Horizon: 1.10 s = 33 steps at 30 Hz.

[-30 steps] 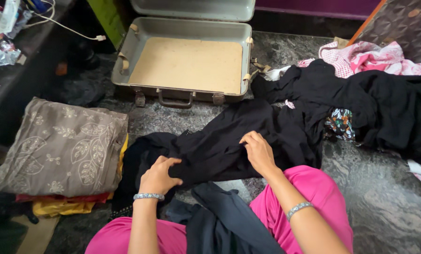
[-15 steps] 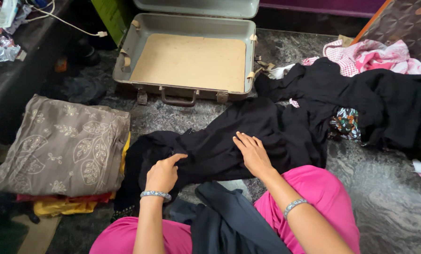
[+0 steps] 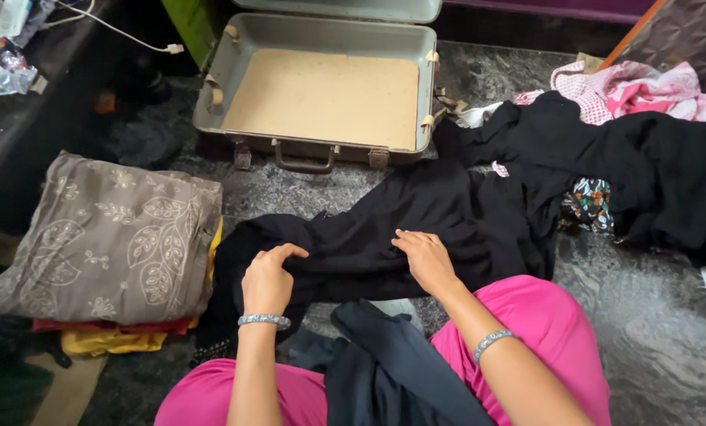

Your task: The person folds a patterned brown garment and a black garment on the floor, smoothing and aligning them into neat rectangles. The folded items are stacked beside an open suitcase.

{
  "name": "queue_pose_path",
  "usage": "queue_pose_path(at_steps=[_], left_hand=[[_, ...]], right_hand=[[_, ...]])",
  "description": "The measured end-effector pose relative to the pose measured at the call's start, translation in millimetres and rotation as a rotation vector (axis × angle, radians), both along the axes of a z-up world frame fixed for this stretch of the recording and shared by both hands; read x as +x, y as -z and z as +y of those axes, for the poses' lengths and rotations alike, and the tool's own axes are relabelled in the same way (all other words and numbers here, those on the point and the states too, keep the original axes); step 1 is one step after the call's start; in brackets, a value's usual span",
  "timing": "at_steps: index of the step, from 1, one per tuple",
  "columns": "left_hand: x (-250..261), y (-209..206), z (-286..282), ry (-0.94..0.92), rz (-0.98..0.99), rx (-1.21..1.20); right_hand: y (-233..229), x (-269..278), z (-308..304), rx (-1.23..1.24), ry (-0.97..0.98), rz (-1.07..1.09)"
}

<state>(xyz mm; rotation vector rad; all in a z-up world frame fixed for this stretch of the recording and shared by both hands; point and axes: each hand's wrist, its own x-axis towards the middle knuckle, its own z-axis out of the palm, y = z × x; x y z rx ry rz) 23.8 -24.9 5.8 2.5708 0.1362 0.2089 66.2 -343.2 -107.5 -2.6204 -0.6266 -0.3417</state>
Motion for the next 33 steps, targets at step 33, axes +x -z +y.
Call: queue_pose_path(at_steps=[33], left_hand=[[-2, -30, 9, 0.253, -0.177, -0.62]], right_hand=[[-67, -8, 24, 0.289, 0.079, -0.096]])
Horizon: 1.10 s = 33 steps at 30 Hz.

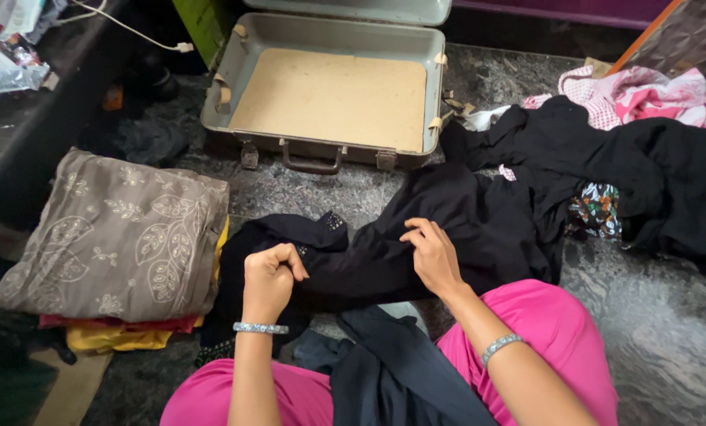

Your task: The person folds a patterned brown garment and a black garment on the floor, smoothing and aligning them into neat rectangles. The folded items are stacked beside an open suitcase.

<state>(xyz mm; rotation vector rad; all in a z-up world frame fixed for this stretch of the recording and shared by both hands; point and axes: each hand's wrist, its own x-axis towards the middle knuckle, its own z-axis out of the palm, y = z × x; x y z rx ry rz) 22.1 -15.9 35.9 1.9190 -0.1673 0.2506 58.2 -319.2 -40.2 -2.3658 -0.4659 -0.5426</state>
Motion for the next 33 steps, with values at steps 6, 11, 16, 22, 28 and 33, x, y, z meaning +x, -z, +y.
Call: queue_pose_path(at_steps=[6, 11, 16, 22, 28, 33], left_hand=[[0, -3, 0, -0.092, -0.043, 0.117], [-1, -6, 0, -0.356, 0.054, 0.327], [0, 0, 5, -0.477, -0.017, 0.411], [0, 11, 11, -0.576, 0.073, 0.59], [3, 15, 16, -0.605, 0.178, 0.699], [1, 14, 15, -0.549, 0.267, 0.722]], right_hand=[[6, 3, 0, -0.198, -0.195, -0.015], [18, 1, -3, -0.239, -0.138, 0.117], [36, 3, -7, -0.317, -0.123, 0.276], [39, 2, -6, -0.255, -0.086, 0.342], [3, 4, -2, 0.007, 0.002, 0.034], [7, 1, 2, -0.098, -0.004, 0.153]])
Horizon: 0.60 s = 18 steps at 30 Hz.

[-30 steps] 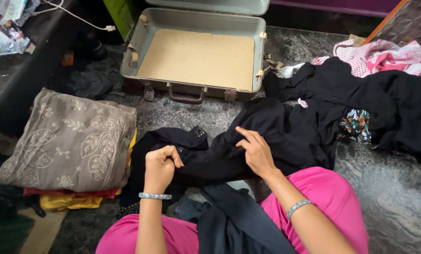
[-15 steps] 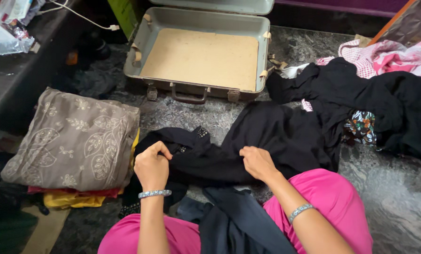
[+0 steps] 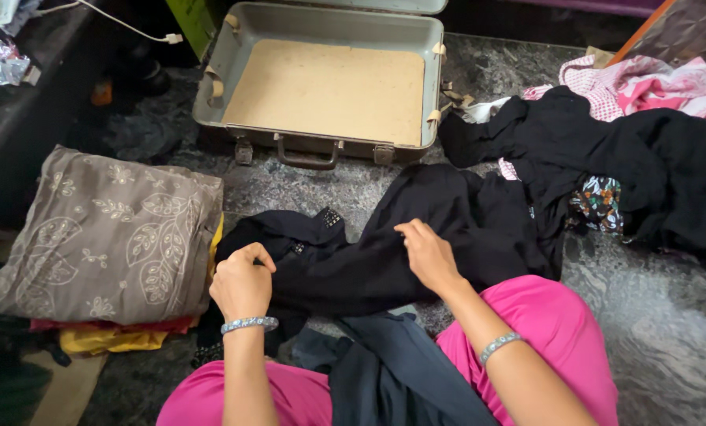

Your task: The person folds a patterned brown garment and a black garment on the floor, smoothing and aligning them into neat rectangles. The folded items are stacked beside an open suitcase.

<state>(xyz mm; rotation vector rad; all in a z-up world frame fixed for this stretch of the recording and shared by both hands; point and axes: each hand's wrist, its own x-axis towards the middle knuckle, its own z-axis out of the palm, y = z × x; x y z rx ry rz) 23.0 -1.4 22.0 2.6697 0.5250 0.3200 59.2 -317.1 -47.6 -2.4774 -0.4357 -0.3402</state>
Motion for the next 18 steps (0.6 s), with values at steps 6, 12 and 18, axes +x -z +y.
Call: queue_pose_path(at_steps=[6, 12, 18], left_hand=[[-3, -7, -1, 0.026, 0.026, -0.064], [1, -14, -7, 0.125, 0.016, -0.171], [1, -13, -4, 0.392, -0.104, -0.522]], right_hand=[[24, -1, -5, -0.232, -0.067, 0.087], [18, 11, -3, -0.041, -0.015, 0.005], [15, 37, 15, -0.121, -0.173, -0.107]])
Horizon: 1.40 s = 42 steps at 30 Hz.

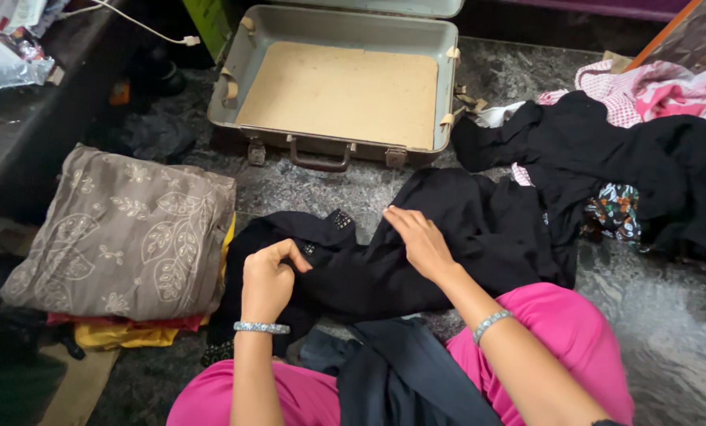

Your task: The person folds a patterned brown garment and a black garment on the floor, smoothing and aligning them into neat rectangles. The folded items are stacked beside an open suitcase.

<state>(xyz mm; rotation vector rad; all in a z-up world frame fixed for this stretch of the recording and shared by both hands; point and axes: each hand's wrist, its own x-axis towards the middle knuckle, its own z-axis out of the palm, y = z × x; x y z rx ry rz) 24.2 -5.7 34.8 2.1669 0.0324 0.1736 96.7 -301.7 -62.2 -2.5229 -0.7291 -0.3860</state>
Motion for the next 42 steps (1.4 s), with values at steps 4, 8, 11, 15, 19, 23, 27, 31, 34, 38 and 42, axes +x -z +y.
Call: queue_pose_path(at_steps=[4, 8, 11, 15, 19, 23, 27, 31, 34, 38, 42], left_hand=[[0, -2, 8, 0.098, -0.056, -0.172], [-7, -7, 13, -0.068, 0.021, -0.037], [-8, -13, 11, -0.189, 0.054, 0.033], [-6, -16, 9, -0.259, -0.007, 0.09], [-7, -13, 11, -0.382, 0.052, 0.171], [-4, -2, 7, -0.393, -0.023, 0.246], [0, 10, 9, -0.404, 0.07, 0.326], [0, 17, 13, -0.374, 0.134, 0.384], [0, 21, 13, -0.314, 0.246, 0.484], [1, 20, 10, -0.255, 0.3, 0.448], [2, 18, 5, -0.22, 0.079, 0.318]], right_hand=[[7, 8, 3, -0.247, -0.038, -0.026], [6, 8, -21, -0.304, -0.003, 0.023], [-7, 4, -51, -0.26, 0.016, 0.037], [-35, 2, -80, -0.107, 0.118, 0.168], [-61, -6, -97, 0.225, 0.175, 0.086], [-66, -24, -96, 0.361, 0.218, 0.06], [-58, -32, -91, 0.256, 0.243, 0.204], [-45, -34, -84, -0.039, 0.304, 0.644], [-34, -33, -80, -0.073, 0.227, 0.674], [-31, -28, -75, 0.046, 0.154, 0.426], [-29, -29, -66, 0.103, 0.224, 0.526]])
